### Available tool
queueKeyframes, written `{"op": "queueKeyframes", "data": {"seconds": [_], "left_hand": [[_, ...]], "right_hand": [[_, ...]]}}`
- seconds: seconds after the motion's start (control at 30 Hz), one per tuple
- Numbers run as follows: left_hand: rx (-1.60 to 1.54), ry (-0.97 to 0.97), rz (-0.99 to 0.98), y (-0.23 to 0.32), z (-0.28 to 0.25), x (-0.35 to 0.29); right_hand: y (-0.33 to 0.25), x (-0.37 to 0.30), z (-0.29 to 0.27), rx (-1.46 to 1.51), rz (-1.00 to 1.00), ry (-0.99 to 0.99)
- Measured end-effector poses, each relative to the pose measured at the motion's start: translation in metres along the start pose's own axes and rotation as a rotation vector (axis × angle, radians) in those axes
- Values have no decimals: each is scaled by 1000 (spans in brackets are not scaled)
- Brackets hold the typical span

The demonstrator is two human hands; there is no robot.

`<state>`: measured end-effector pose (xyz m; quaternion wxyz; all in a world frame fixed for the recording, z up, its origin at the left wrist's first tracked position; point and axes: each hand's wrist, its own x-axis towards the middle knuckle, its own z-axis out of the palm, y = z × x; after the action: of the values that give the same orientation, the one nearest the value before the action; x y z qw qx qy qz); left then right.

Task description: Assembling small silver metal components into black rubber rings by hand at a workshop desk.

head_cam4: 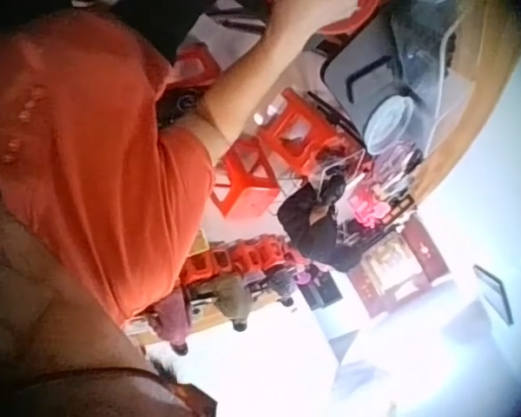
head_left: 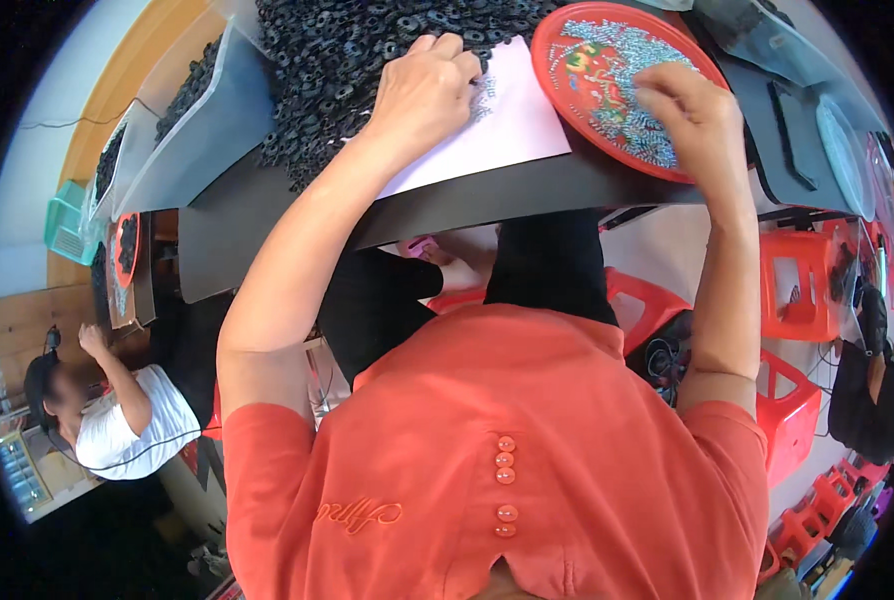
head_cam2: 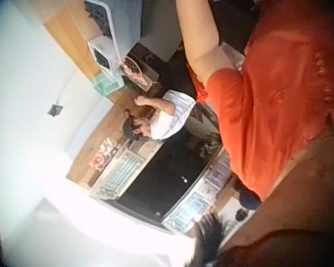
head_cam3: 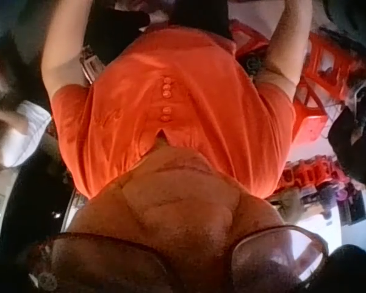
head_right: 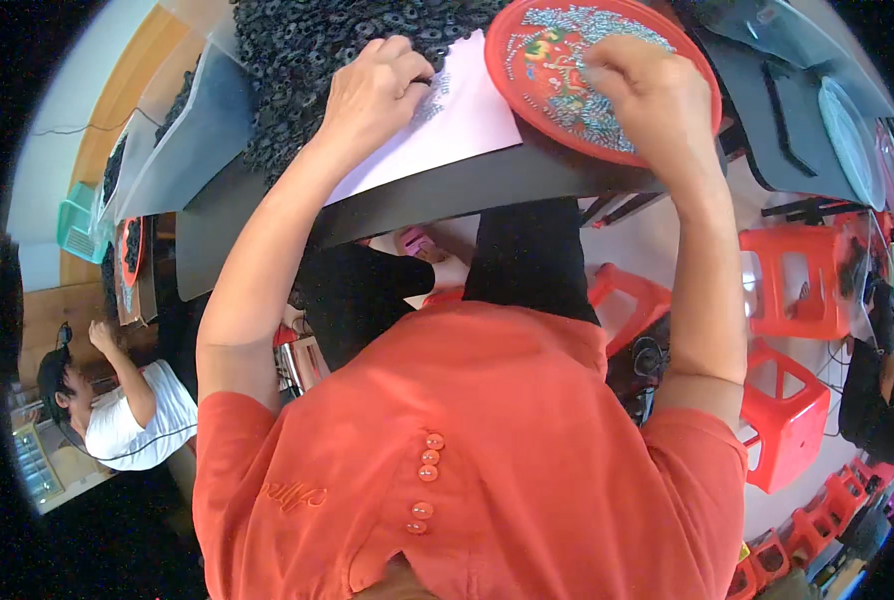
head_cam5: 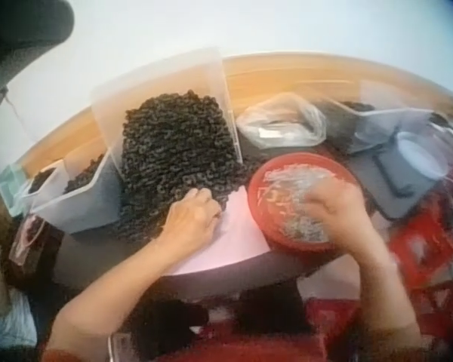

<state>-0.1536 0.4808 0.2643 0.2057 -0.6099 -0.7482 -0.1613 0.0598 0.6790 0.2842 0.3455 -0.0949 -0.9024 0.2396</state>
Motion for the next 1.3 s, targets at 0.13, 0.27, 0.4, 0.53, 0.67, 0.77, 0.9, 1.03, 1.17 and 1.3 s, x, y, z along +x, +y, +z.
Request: {"op": "queueKeyframes", "data": {"seconds": [0.13,0.27,0.4,0.53,0.67,0.77,0.9,1.03,1.17,1.3], "left_hand": [[30,-31,-6,1,-2,-4],[80,-32,-36,-7,-5,-9],[15,8,-64,-8,-9,-10],[-32,6,-40,8,-5,1],[31,-63,-27,5,4,2],[10,-102,-40,3,3,2],[-76,-62,-102,4,5,1],[-81,-45,-48,6,8,2],[-141,-55,-83,4,4,0],[-195,-67,-117,2,-1,-3]], "right_hand": [[3,4,11,-333,-377,-163],[16,13,10,-558,-379,-166],[16,20,7,-423,-294,-151],[14,21,14,-303,-336,-232],[15,18,20,-478,-469,-245],[25,22,19,-580,-436,-239],[12,33,23,-514,-311,-330],[8,39,45,-415,-503,-266],[13,40,45,-550,-495,-267],[1,45,31,-407,-408,-274]]}}
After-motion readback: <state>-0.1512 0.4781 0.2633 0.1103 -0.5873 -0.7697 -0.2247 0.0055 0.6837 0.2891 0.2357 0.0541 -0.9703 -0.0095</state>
